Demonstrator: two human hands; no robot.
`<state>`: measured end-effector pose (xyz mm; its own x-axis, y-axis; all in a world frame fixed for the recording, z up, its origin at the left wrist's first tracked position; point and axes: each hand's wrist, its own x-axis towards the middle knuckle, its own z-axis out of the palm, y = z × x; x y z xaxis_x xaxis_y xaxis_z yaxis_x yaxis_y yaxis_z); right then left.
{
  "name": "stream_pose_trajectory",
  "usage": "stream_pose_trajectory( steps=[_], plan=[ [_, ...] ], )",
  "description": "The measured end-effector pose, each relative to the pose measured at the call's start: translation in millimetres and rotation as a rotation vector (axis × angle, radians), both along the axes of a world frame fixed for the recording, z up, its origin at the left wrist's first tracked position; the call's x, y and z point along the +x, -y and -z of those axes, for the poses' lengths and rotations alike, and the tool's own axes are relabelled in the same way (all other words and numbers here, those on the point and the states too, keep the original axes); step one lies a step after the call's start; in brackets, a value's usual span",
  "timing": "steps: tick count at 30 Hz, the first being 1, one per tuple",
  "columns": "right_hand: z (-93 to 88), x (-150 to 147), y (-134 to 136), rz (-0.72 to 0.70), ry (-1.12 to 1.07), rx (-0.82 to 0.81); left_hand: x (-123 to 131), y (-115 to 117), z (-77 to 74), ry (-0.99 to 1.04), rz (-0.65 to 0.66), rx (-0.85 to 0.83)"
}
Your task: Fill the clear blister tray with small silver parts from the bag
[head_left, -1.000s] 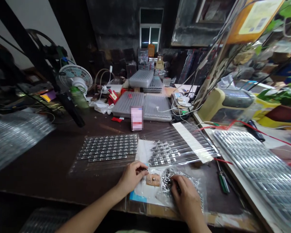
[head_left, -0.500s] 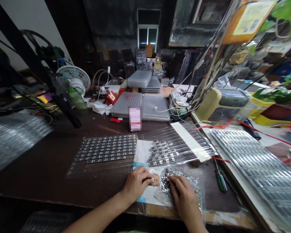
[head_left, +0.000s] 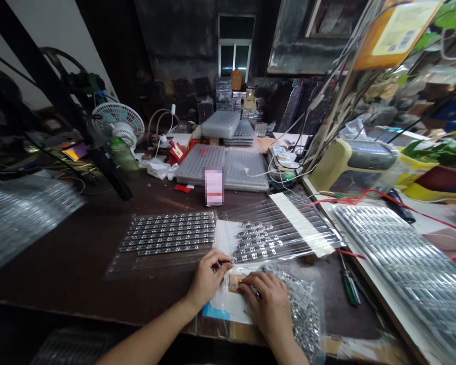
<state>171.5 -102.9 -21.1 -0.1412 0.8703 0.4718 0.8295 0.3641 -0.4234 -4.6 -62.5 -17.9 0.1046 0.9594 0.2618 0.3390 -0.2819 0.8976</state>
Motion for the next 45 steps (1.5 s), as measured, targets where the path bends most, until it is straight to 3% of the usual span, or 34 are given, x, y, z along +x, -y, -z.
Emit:
stream_pose_trajectory(
  steps=[7, 16, 19, 23, 27, 32, 42, 45],
  plan=[
    [6.0, -7.9, -2.0, -0.002, 0.111, -0.012, -4.4, -2.1, 4.8, 0.004, 0.017, -0.030],
    [14.5, 60.5, 10.7, -0.137, 0.432, 0.167, 10.7, -1.4, -9.8, -0.144, 0.067, -0.107],
    [15.4, 61.5, 13.7, -0.098, 0.388, 0.127, 22.6, 4.8, -11.9, -0.221, 0.163, -0.006],
    [14.1, 54.3, 13.1, -0.045, 0.320, 0.097, 29.4, 11.1, -2.5, -0.334, 0.234, 0.134],
    [13.1, 50.8, 10.9, -0.011, 0.244, 0.133, 28.3, 11.0, 5.2, -0.353, 0.241, 0.168],
    [12.7, 49.0, 9.8, -0.011, 0.171, 0.125, 27.7, 10.3, 2.6, -0.367, 0.267, 0.147],
    [6.4, 47.4, 9.3, -0.021, 0.065, 0.127, 28.4, 10.8, 4.0, -0.278, 0.268, 0.142],
    [4.2, 44.3, 9.2, -0.035, 0.041, 0.142, 18.5, 0.9, -5.4, -0.280, 0.162, 0.142]
  ],
)
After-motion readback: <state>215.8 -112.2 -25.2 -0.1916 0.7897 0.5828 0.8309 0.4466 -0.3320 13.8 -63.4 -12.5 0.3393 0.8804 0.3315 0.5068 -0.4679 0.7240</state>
